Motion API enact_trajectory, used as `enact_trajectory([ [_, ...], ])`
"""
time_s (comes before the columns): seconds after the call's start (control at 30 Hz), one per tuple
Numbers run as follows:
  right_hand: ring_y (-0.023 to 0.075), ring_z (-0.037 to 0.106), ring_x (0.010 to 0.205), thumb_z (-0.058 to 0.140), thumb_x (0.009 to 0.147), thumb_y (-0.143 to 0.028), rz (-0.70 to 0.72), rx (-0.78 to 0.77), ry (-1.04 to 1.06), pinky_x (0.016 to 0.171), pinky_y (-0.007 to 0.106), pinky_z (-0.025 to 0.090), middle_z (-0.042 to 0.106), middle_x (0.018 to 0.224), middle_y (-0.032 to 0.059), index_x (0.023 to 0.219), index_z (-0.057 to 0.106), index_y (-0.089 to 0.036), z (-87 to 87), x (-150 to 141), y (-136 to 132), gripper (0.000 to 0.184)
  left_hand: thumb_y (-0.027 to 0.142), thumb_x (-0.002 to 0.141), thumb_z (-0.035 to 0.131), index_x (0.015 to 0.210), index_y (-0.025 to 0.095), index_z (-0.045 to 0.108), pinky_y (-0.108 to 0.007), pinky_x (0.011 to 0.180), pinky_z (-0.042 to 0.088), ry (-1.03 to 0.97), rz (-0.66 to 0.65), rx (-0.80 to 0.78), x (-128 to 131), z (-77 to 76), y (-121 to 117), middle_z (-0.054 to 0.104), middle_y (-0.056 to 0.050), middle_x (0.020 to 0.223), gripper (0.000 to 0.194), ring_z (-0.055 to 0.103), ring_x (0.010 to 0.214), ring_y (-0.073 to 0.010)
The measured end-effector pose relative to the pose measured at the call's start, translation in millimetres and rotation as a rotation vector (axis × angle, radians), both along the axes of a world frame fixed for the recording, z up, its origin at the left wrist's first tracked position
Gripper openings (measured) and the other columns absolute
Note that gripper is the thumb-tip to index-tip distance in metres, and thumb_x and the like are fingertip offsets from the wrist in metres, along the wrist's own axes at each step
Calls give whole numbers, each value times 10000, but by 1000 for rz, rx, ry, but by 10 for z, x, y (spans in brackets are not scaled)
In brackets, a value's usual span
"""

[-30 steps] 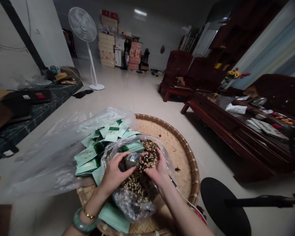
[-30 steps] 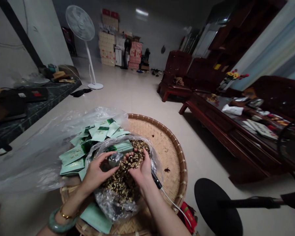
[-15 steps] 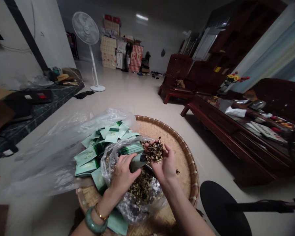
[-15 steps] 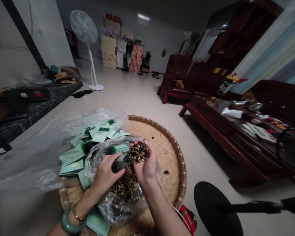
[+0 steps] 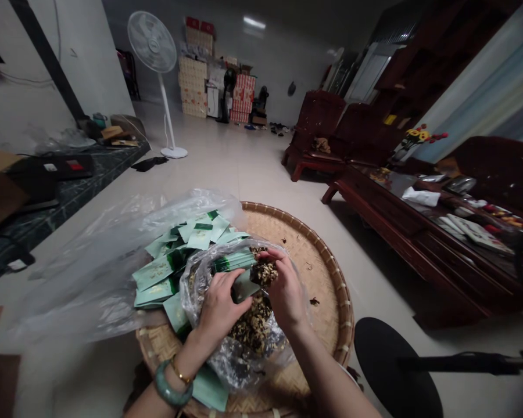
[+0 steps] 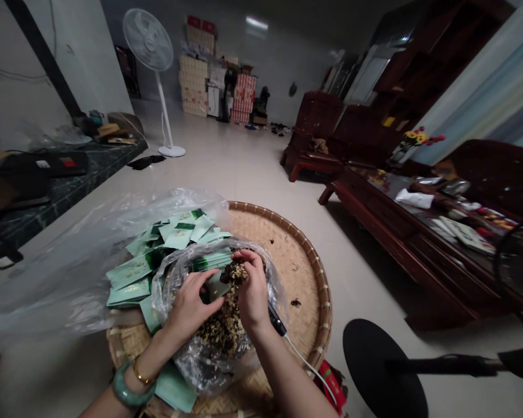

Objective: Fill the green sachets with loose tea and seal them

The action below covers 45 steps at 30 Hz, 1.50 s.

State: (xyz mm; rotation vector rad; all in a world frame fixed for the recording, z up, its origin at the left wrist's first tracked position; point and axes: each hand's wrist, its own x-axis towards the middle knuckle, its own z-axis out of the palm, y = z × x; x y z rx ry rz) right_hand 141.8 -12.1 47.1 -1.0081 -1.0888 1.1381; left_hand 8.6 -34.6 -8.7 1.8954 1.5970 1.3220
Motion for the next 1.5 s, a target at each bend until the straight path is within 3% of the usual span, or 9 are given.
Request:
enact_trajectory([
  [0.13,224,554,1095,390,914,-384,63,14,-40,1013,412,397,642,1089,64,1017,616,-221,11,21,-34,298,134,656,689,1113,227,606,-391,793,543,-13,11,-10,-13,0,2,652,-58,991,473,606,940,-247],
  [0.27,219,512,1208,357,945,-446,193,-9,-56,1094,424,323,617,1244,51,1143,620,-237,-2,49,-80,391,149,659,696,1110,231,609,-389,790,543,-17,25,-10,-13,-18,6,652,-52,983,467,614,938,-247],
  [0.57,233,544,1178,439,916,-514,222,6,-149,1047,426,383,625,1232,54,1161,616,-255,40,129,-145,398,197,675,713,1135,228,601,-338,660,555,-59,29,-20,-44,-30,3,649,-61,989,474,619,912,-241],
  [0.9,235,574,1012,497,892,-245,222,235,-757,896,416,453,647,1061,84,1146,615,-228,139,233,-136,281,142,684,676,1149,226,573,-423,837,525,18,-29,-4,-78,-26,7,662,-67,1029,484,597,990,-273],
  [1.0,238,543,967,530,878,-216,286,295,-946,866,413,448,657,1001,83,1009,668,-207,180,231,-152,191,111,668,657,1150,208,569,-430,853,516,40,-43,-18,-82,-14,5,660,-76,1042,500,589,993,-276],
  [1.13,222,518,939,518,884,-177,418,363,-1062,828,381,459,670,1021,73,1072,639,-204,243,192,-163,225,73,665,613,1157,183,565,-427,854,510,64,-56,-32,-80,-9,-2,659,-87,1043,507,584,992,-272],
  [1.23,216,530,874,549,867,-175,473,376,-1069,757,360,482,686,952,65,1115,611,-197,260,193,-159,257,102,678,631,1165,187,558,-415,835,515,56,-63,-41,-95,-19,-7,651,-87,1046,500,580,1000,-272],
  [1.4,213,591,955,553,860,-170,250,426,-843,765,358,524,634,1100,109,1148,585,-191,171,239,-140,291,149,684,678,1183,188,533,-386,768,531,-1,-34,-72,-103,-28,-19,603,-90,1036,521,581,950,-252],
  [1.5,199,613,978,563,856,-149,349,385,-802,786,346,538,625,1144,103,1200,568,-208,90,241,-112,349,148,682,682,1204,185,513,-375,771,531,-39,-36,-73,-83,-24,-32,573,-95,1069,549,580,945,-239],
])
